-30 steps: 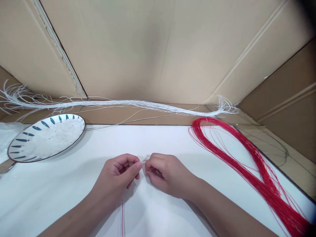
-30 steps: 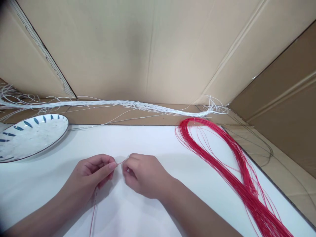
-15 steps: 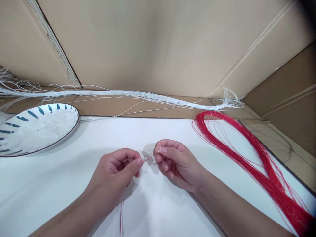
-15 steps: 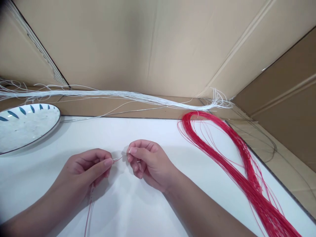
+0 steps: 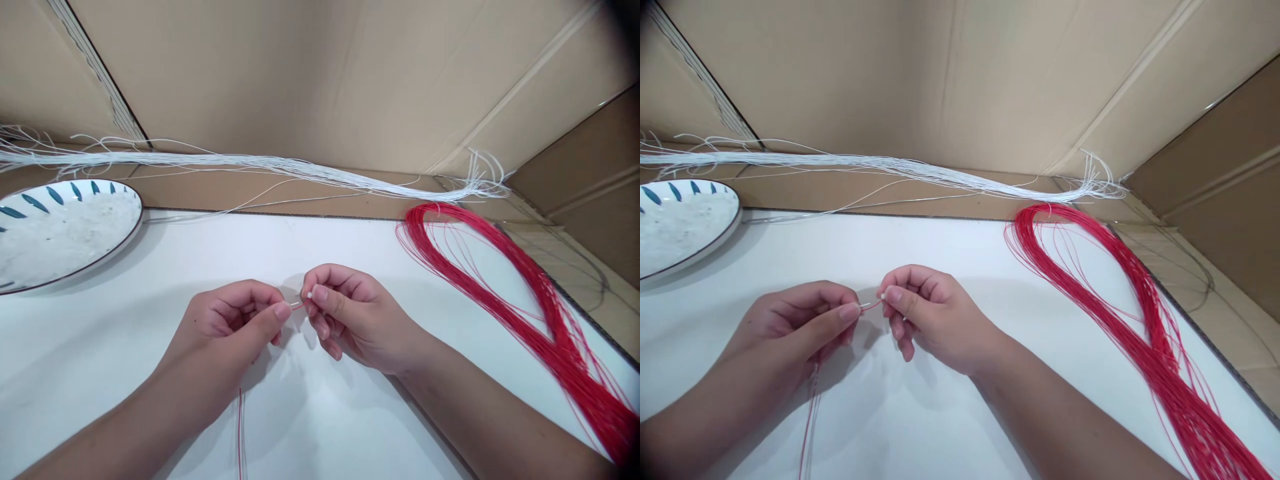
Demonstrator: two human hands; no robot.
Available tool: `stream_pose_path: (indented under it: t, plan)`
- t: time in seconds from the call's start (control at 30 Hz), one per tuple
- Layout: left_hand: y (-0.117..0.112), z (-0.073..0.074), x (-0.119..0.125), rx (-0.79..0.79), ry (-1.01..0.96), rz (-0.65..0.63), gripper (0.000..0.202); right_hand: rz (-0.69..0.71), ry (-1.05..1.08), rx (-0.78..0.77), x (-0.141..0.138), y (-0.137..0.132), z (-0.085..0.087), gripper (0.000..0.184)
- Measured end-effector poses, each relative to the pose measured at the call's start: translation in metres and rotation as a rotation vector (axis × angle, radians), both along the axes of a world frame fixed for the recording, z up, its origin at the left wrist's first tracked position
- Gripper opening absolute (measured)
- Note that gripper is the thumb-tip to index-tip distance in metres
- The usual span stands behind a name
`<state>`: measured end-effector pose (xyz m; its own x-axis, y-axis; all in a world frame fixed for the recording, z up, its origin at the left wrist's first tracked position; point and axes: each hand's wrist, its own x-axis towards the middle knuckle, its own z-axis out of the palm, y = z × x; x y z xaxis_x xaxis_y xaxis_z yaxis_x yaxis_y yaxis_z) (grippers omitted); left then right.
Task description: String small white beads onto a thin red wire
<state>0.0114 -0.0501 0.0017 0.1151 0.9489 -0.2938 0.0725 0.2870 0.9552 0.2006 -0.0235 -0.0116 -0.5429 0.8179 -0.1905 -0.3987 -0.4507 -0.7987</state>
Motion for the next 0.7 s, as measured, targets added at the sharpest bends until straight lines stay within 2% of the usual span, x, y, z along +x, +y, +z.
stream_pose_path:
  t: [0.7]
  plan:
    - [0.0002,0.0040,0.0039,-0.027,-0.010,0.041,0.020,0.024,-0.033,0.049,0.0000,-0.0027,-0.0021,0.016]
